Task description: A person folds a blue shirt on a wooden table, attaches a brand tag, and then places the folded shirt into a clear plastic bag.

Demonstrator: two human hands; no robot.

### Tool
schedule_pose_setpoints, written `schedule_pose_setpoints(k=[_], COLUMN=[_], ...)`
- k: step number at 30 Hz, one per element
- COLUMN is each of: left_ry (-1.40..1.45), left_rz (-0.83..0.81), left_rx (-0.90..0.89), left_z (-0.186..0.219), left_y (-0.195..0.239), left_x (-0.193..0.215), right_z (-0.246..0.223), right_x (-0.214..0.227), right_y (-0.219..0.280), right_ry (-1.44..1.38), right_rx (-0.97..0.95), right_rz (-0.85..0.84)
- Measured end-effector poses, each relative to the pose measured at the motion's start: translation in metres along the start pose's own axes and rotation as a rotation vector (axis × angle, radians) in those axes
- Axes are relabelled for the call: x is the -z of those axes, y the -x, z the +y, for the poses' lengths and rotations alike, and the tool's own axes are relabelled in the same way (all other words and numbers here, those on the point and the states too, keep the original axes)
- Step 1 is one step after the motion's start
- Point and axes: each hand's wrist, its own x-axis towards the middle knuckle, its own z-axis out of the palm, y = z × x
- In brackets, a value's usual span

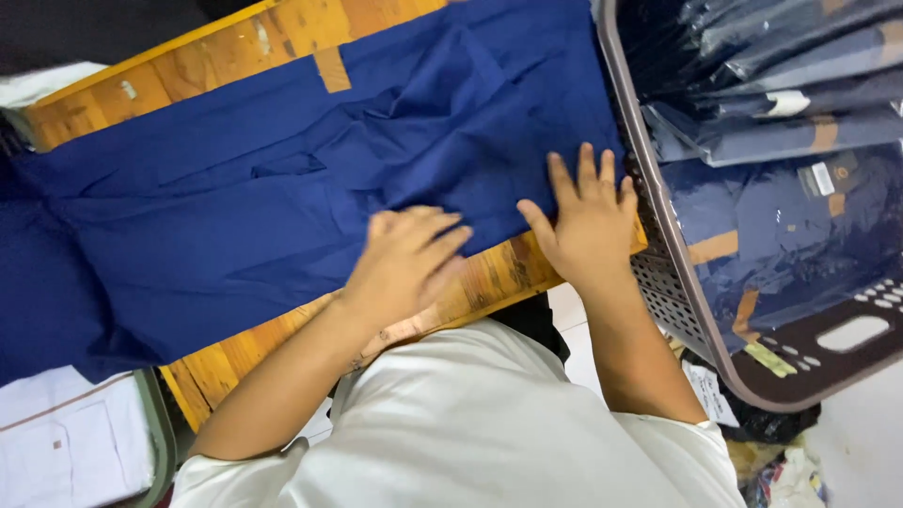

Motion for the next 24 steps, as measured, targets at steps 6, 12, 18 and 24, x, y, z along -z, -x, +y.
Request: schedule_pose_setpoints(k=[6, 12, 18, 24], left_ry=[-0.237, -0.297, 0.020, 0.526], left_rz=[-0.001, 0.124, 0.398, 0.018], left_rx=[0.376, 0.170, 0.360, 1.216], left_z=[-0.052, -0.075, -0.073, -0.037], left_y=[0.012, -0.007, -0.009, -0.036], left_x=[0.065, 0.059, 0.061, 0.096], right_z=[-0.002, -0.011, 0.003, -0.004], right_x=[0.008, 0.019, 0.014, 0.024], right_y=[-0.072, -0.133, -0.133, -0.147], right_ry=[-0.373, -0.366, -0.533, -0.693], right_rx=[0.432, 0.531, 0.517, -0.068], right_rz=[0.351, -0.266, -0.087, -0.261])
